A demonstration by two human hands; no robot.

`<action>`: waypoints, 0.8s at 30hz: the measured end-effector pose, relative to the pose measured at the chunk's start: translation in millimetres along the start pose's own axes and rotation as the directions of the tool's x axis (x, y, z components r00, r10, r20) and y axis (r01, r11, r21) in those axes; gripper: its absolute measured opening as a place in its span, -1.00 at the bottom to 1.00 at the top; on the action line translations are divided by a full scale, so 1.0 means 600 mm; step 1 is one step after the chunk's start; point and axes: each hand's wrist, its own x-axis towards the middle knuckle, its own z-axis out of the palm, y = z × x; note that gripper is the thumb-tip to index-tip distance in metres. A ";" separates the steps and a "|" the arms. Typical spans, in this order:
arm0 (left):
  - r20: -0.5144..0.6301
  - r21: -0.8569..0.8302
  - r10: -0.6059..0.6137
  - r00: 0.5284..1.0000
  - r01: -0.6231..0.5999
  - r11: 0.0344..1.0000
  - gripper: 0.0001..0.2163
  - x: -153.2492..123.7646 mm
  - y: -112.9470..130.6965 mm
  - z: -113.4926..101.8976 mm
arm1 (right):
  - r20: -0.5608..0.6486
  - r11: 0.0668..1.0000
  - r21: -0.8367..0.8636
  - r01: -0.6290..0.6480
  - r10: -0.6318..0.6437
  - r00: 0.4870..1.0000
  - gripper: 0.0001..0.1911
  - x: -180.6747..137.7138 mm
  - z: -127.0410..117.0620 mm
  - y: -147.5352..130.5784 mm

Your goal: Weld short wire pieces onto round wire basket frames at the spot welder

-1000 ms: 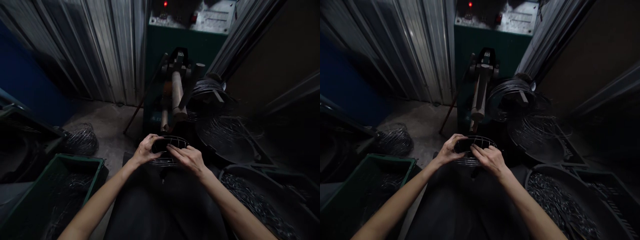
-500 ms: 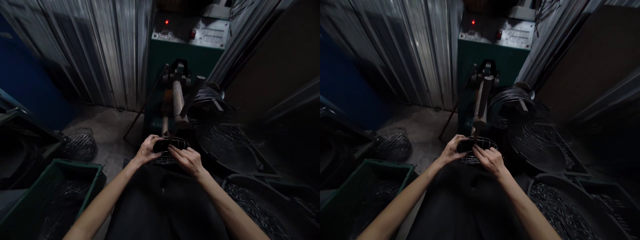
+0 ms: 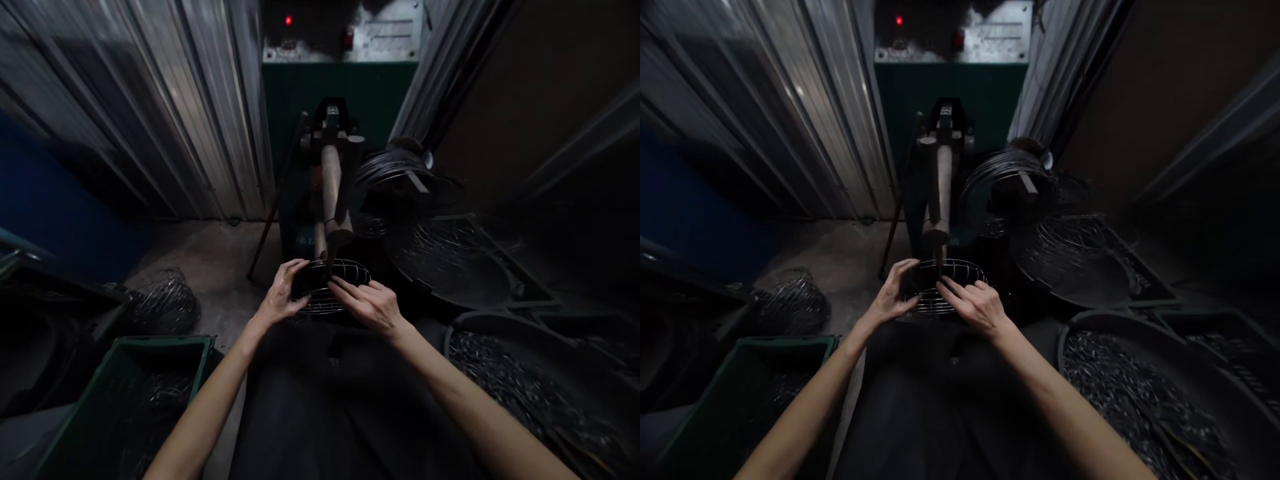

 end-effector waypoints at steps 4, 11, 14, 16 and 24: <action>-0.037 -0.007 -0.063 0.997 0.063 0.998 -0.26 -0.019 -0.017 0.008 | 0.058 0.846 0.084 -0.526 0.523 0.850 -0.68 -0.119 -0.074 0.012; -0.165 -0.078 -0.109 0.980 0.097 0.992 -0.28 -0.028 -0.020 0.023 | 0.567 0.237 -0.400 -0.885 0.823 -0.036 -0.72 -0.456 -0.140 0.029; -0.177 -0.077 -0.109 0.978 0.097 0.992 -0.33 -0.030 -0.012 0.018 | 0.690 0.239 -0.384 -0.892 0.716 -0.106 -0.83 -0.512 -0.138 -0.009; -0.145 -0.057 -0.081 0.986 0.074 0.996 -0.38 -0.032 -0.006 0.016 | 0.693 0.218 -0.383 -0.897 0.710 -0.123 -0.86 -0.525 -0.136 -0.026; 0.005 0.000 -0.092 0.996 0.092 0.996 -0.48 -0.053 0.023 0.016 | 0.679 0.195 -0.442 -0.875 0.710 -0.185 -0.81 -0.572 -0.165 -0.028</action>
